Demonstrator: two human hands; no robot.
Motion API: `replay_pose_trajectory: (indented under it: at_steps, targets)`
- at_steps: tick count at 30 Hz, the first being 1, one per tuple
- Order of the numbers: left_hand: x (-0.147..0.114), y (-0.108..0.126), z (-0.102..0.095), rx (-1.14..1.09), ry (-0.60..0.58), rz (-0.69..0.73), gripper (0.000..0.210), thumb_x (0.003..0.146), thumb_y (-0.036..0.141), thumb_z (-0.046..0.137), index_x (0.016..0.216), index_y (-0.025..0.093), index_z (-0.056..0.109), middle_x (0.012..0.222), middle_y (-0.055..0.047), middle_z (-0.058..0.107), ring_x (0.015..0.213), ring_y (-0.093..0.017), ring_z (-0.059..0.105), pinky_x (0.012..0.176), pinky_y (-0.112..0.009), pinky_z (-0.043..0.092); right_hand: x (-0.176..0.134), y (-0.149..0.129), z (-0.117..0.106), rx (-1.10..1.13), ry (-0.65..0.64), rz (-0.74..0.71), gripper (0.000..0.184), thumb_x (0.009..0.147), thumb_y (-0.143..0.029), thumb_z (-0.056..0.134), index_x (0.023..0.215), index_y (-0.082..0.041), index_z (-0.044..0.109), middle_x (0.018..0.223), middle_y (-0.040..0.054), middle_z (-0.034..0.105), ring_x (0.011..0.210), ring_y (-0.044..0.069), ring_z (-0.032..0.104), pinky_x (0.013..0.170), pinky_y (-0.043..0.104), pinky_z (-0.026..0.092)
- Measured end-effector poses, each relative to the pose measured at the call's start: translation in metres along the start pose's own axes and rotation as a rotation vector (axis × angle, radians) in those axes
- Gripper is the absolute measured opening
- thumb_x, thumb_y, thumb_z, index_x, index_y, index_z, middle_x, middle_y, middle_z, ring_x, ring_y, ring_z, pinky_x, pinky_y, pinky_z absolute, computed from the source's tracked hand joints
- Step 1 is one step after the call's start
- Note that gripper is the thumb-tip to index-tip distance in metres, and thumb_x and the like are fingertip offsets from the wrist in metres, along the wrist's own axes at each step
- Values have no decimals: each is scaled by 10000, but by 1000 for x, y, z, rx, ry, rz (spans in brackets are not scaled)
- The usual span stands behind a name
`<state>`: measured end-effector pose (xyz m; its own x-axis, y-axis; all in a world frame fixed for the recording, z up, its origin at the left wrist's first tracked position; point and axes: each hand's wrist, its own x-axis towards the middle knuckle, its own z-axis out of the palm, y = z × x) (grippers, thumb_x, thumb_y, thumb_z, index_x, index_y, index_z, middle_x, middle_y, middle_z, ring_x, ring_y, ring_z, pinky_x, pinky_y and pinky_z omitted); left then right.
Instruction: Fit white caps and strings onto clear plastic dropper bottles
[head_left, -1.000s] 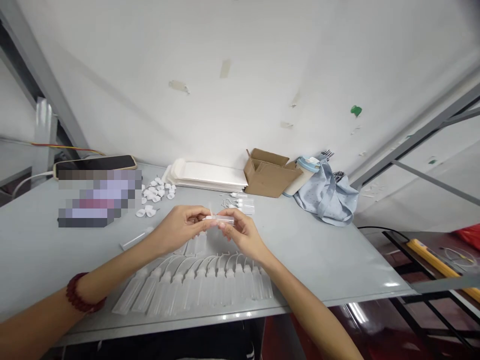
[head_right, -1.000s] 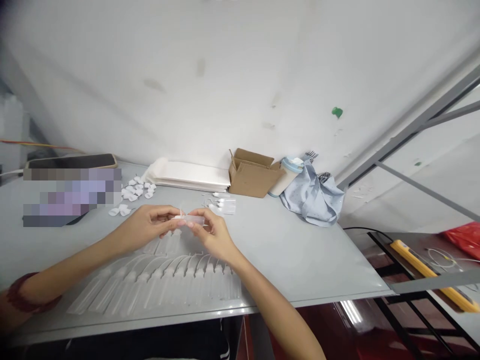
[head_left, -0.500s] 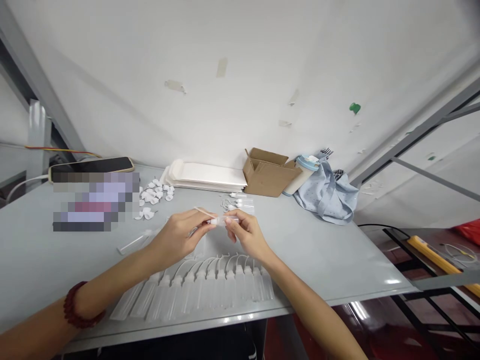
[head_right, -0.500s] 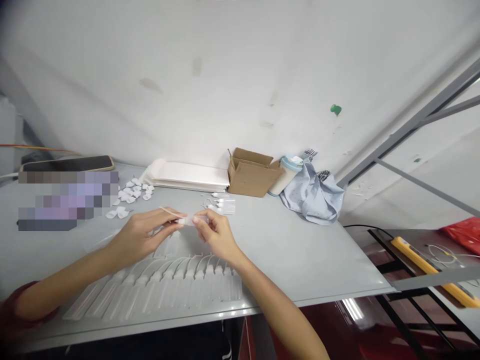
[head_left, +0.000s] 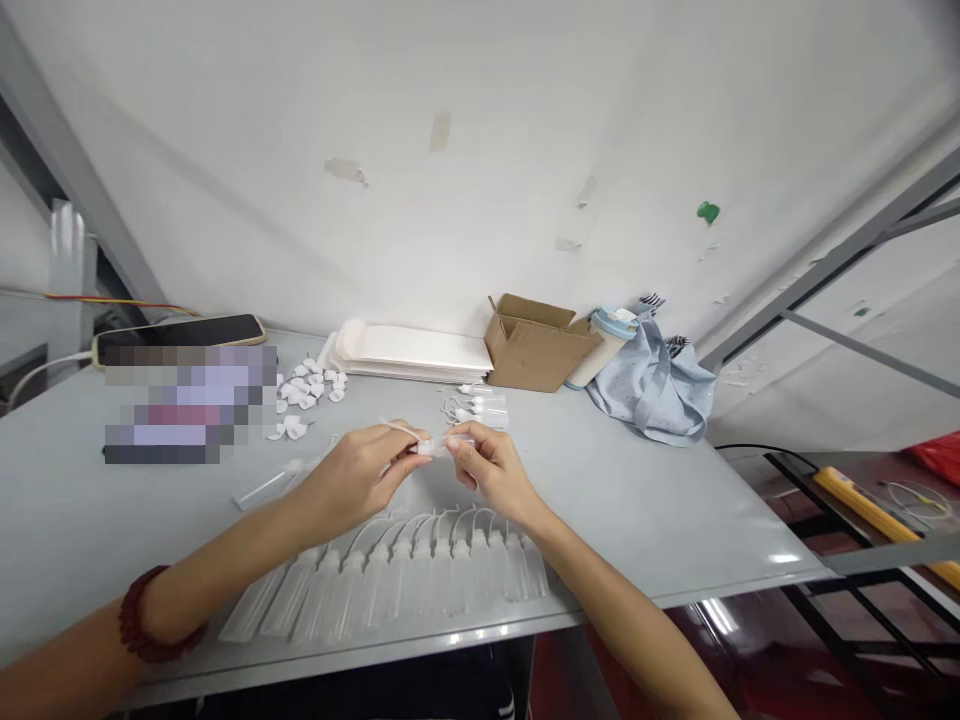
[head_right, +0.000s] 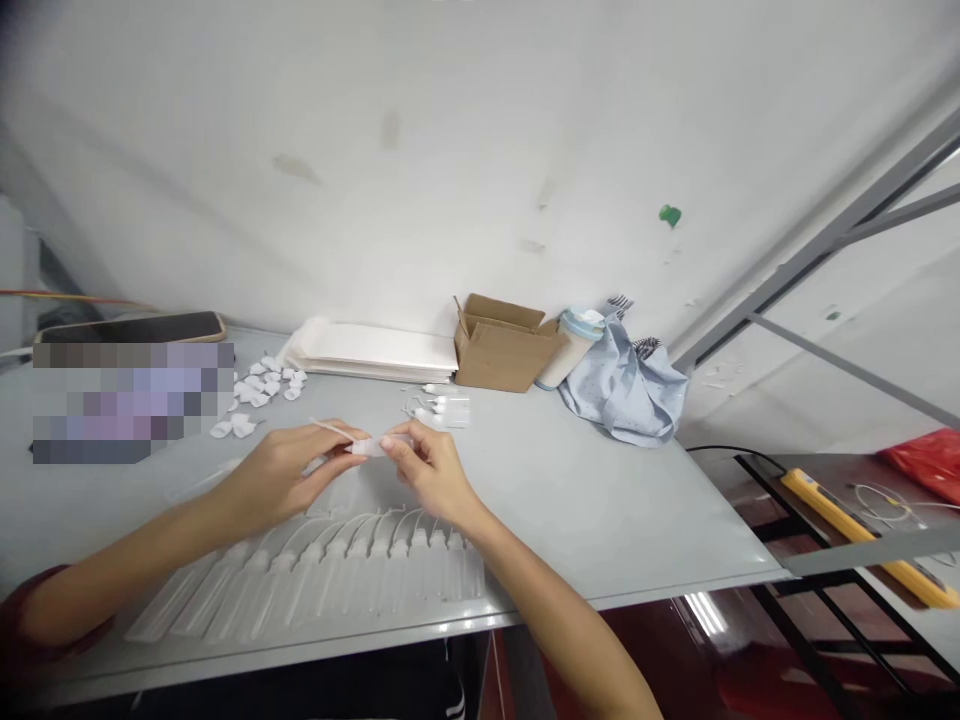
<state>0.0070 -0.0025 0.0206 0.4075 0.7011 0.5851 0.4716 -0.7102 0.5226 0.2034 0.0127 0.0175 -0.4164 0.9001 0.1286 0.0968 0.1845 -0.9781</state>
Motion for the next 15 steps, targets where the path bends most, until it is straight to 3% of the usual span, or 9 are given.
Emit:
replay_pose_trajectory:
  at_steps: [2, 4, 7, 11, 13, 15]
  targets:
    - [-4, -3, 4, 63, 64, 158, 164, 931, 180, 484, 930, 146, 644, 866, -77, 706, 779, -166, 649, 677, -259, 500, 1, 0, 0, 51, -7, 21, 380, 842, -535, 570, 771, -163, 555, 468, -86, 381, 408, 68, 348, 439, 223, 271]
    - [-4, -2, 5, 80, 75, 182, 162, 933, 159, 482, 963, 143, 640, 873, -76, 704, 788, -161, 646, 692, -256, 499, 2, 0, 0, 84, -17, 28, 390, 842, -540, 568, 725, -171, 525, 466, -89, 370, 400, 66, 348, 430, 222, 274]
    - [-1, 4, 0, 15, 11, -8, 184, 928, 279, 520, 896, 158, 655, 876, -57, 710, 704, -142, 634, 632, -238, 488, 2, -1, 0, 79, -27, 18, 393, 845, -548, 563, 742, -170, 531, 466, -87, 387, 402, 67, 356, 432, 221, 284]
    - [7, 11, -10, -161, -239, -374, 415, 932, 465, 455, 702, 180, 651, 715, -13, 682, 631, -140, 619, 564, -226, 460, -1, -4, 2, 1, -41, 0, 398, 847, -555, 558, 812, -159, 575, 468, -80, 415, 414, 69, 369, 443, 219, 290]
    - [9, 12, -12, -250, -331, -465, 473, 935, 493, 426, 644, 179, 624, 623, 4, 634, 587, -131, 599, 557, -221, 454, -2, -6, 2, -33, -33, -9, 397, 846, -553, 560, 804, -159, 577, 468, -82, 397, 419, 68, 360, 439, 214, 282]
    - [8, 11, -11, -270, -349, -460, 471, 939, 479, 430, 620, 175, 598, 584, 12, 597, 558, -124, 577, 544, -220, 439, -3, -6, 2, -56, -24, -18, 387, 847, -544, 562, 792, -161, 572, 464, -84, 386, 417, 66, 347, 430, 209, 271]
